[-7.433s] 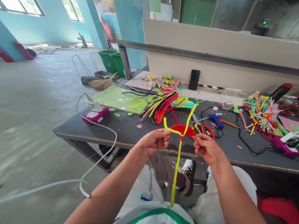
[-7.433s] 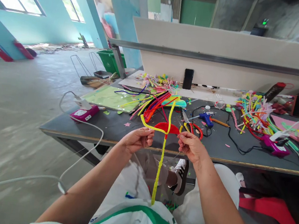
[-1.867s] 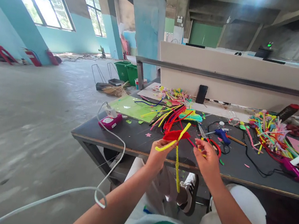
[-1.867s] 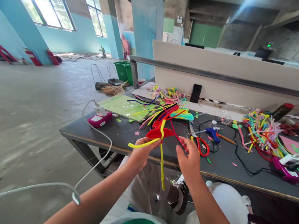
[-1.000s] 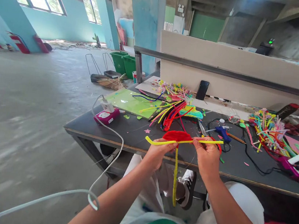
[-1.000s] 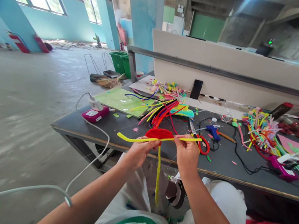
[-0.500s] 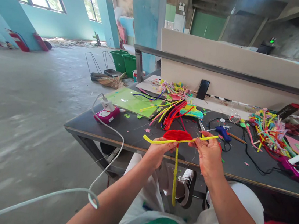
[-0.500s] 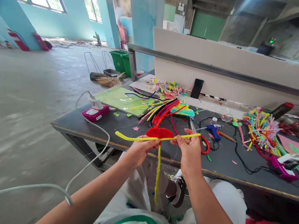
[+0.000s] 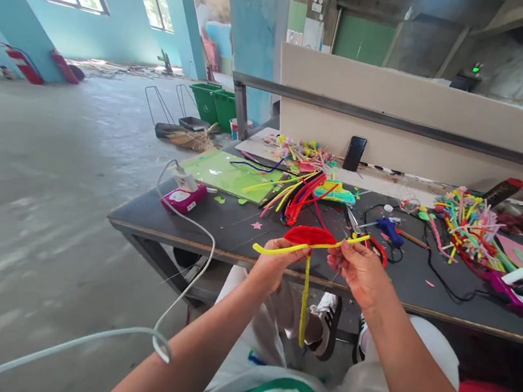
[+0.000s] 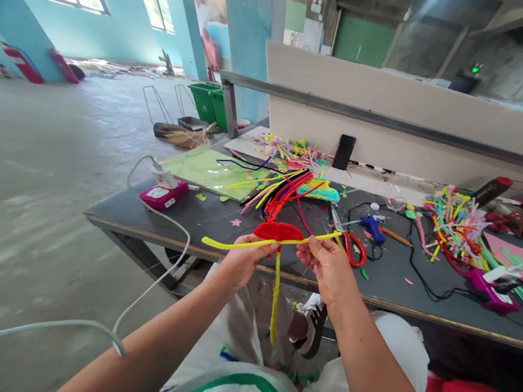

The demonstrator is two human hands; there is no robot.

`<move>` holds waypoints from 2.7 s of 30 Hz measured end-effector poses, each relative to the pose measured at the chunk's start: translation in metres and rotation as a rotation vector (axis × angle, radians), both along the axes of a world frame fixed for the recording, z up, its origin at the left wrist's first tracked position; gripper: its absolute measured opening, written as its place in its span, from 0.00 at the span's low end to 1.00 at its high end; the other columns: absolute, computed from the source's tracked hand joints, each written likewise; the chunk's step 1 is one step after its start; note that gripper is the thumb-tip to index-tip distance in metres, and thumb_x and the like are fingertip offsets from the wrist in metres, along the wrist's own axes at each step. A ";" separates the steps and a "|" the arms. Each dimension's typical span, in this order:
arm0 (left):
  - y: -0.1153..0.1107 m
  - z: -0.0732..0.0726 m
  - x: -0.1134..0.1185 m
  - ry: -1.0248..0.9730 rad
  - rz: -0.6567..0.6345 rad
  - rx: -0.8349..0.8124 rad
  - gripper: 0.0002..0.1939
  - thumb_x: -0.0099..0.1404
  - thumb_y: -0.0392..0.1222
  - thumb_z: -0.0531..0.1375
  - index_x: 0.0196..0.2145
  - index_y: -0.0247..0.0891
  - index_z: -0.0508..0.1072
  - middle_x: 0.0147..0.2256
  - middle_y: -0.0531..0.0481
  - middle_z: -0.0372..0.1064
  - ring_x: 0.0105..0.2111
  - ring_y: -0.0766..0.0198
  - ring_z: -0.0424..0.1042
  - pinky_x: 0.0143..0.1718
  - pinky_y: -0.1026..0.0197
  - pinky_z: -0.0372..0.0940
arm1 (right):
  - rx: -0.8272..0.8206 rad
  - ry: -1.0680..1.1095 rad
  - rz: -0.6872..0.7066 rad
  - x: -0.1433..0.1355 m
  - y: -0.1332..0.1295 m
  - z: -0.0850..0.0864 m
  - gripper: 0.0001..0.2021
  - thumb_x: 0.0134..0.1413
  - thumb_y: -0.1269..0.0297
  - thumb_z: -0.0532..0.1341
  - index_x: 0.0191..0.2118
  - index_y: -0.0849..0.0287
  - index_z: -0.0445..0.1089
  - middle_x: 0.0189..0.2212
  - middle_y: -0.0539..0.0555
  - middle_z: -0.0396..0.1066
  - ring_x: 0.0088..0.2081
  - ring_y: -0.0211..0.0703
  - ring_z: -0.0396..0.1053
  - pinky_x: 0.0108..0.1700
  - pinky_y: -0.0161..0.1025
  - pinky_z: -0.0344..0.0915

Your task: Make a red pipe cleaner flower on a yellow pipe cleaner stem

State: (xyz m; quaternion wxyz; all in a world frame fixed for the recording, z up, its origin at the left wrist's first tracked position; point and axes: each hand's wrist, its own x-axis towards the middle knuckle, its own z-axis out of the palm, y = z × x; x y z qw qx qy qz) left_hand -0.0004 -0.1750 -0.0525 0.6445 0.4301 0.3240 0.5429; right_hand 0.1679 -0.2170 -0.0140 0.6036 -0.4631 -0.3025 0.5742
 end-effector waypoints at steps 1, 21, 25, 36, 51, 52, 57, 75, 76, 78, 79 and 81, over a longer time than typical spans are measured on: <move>0.001 -0.001 -0.001 0.000 -0.002 0.003 0.10 0.43 0.41 0.70 0.18 0.33 0.74 0.20 0.50 0.70 0.23 0.68 0.67 0.29 0.65 0.61 | -0.017 0.016 0.012 0.001 0.000 0.000 0.13 0.34 0.59 0.72 0.26 0.60 0.73 0.24 0.51 0.75 0.26 0.38 0.72 0.33 0.38 0.68; 0.001 -0.011 0.000 -0.034 -0.019 -0.028 0.13 0.41 0.42 0.72 0.18 0.33 0.73 0.19 0.51 0.69 0.21 0.69 0.66 0.26 0.66 0.59 | -0.114 0.057 0.237 0.012 0.008 -0.007 0.11 0.41 0.60 0.68 0.32 0.58 0.72 0.30 0.53 0.75 0.31 0.42 0.71 0.36 0.43 0.68; 0.003 -0.012 0.000 -0.020 -0.005 -0.025 0.13 0.40 0.43 0.72 0.19 0.33 0.74 0.20 0.51 0.71 0.21 0.70 0.66 0.25 0.66 0.59 | -0.024 -0.368 -0.018 0.021 0.004 -0.010 0.14 0.44 0.52 0.66 0.26 0.59 0.69 0.23 0.50 0.69 0.23 0.37 0.66 0.29 0.37 0.64; 0.002 -0.013 0.000 0.042 -0.015 0.058 0.11 0.44 0.43 0.70 0.23 0.33 0.77 0.22 0.50 0.72 0.22 0.70 0.65 0.25 0.67 0.58 | 0.939 -1.515 -0.444 0.000 -0.032 -0.010 0.28 0.54 0.74 0.59 0.60 0.48 0.58 0.45 0.58 0.66 0.46 0.50 0.65 0.49 0.49 0.62; 0.003 -0.012 -0.001 0.021 -0.011 0.008 0.12 0.43 0.43 0.71 0.22 0.32 0.77 0.21 0.50 0.71 0.22 0.70 0.66 0.25 0.67 0.60 | 0.782 -1.463 -0.368 -0.001 -0.012 -0.027 0.16 0.57 0.70 0.56 0.52 0.58 0.67 0.46 0.61 0.69 0.49 0.48 0.66 0.53 0.48 0.62; 0.003 -0.012 -0.001 0.022 -0.009 0.011 0.12 0.44 0.43 0.71 0.22 0.32 0.76 0.21 0.51 0.71 0.21 0.71 0.66 0.25 0.67 0.60 | 0.750 -1.416 -0.376 -0.002 -0.011 -0.028 0.14 0.58 0.69 0.56 0.50 0.58 0.68 0.44 0.60 0.71 0.48 0.48 0.68 0.52 0.47 0.63; 0.003 -0.012 0.000 0.022 -0.026 0.019 0.12 0.44 0.44 0.70 0.24 0.32 0.77 0.22 0.51 0.71 0.21 0.71 0.65 0.25 0.68 0.59 | 0.430 -1.095 -0.347 -0.007 -0.010 -0.027 0.10 0.54 0.61 0.59 0.41 0.57 0.72 0.36 0.56 0.75 0.39 0.47 0.73 0.45 0.46 0.67; 0.005 -0.008 -0.002 0.052 -0.088 0.030 0.11 0.46 0.43 0.70 0.24 0.31 0.77 0.21 0.52 0.69 0.20 0.72 0.62 0.22 0.67 0.56 | 0.237 -0.258 0.111 0.002 0.001 -0.017 0.16 0.44 0.69 0.64 0.43 0.56 0.70 0.34 0.51 0.76 0.35 0.42 0.74 0.46 0.44 0.66; 0.005 -0.008 -0.002 0.049 -0.093 0.041 0.11 0.46 0.43 0.69 0.24 0.31 0.77 0.21 0.52 0.70 0.20 0.72 0.62 0.23 0.67 0.56 | 0.225 -0.247 0.119 0.003 0.001 -0.015 0.16 0.43 0.69 0.64 0.43 0.56 0.70 0.34 0.51 0.76 0.35 0.43 0.74 0.46 0.44 0.66; 0.004 -0.008 -0.001 0.045 -0.093 0.057 0.11 0.47 0.42 0.69 0.26 0.32 0.77 0.21 0.52 0.70 0.20 0.72 0.63 0.23 0.67 0.56 | 0.190 -0.252 0.115 0.003 0.002 -0.010 0.14 0.44 0.67 0.65 0.40 0.56 0.71 0.34 0.51 0.76 0.34 0.42 0.74 0.44 0.43 0.67; 0.004 -0.008 -0.001 0.048 -0.096 0.059 0.11 0.47 0.42 0.69 0.27 0.32 0.78 0.21 0.52 0.70 0.20 0.72 0.63 0.24 0.67 0.57 | 0.171 -0.272 0.103 0.003 0.003 -0.008 0.12 0.44 0.65 0.65 0.38 0.57 0.71 0.33 0.51 0.76 0.32 0.42 0.74 0.42 0.43 0.67; 0.003 -0.007 0.001 0.056 -0.111 0.053 0.11 0.47 0.42 0.69 0.29 0.32 0.78 0.22 0.52 0.72 0.21 0.71 0.64 0.25 0.67 0.59 | 0.135 -0.333 0.069 0.002 0.005 -0.004 0.10 0.44 0.61 0.66 0.34 0.58 0.71 0.30 0.50 0.75 0.29 0.41 0.74 0.39 0.41 0.68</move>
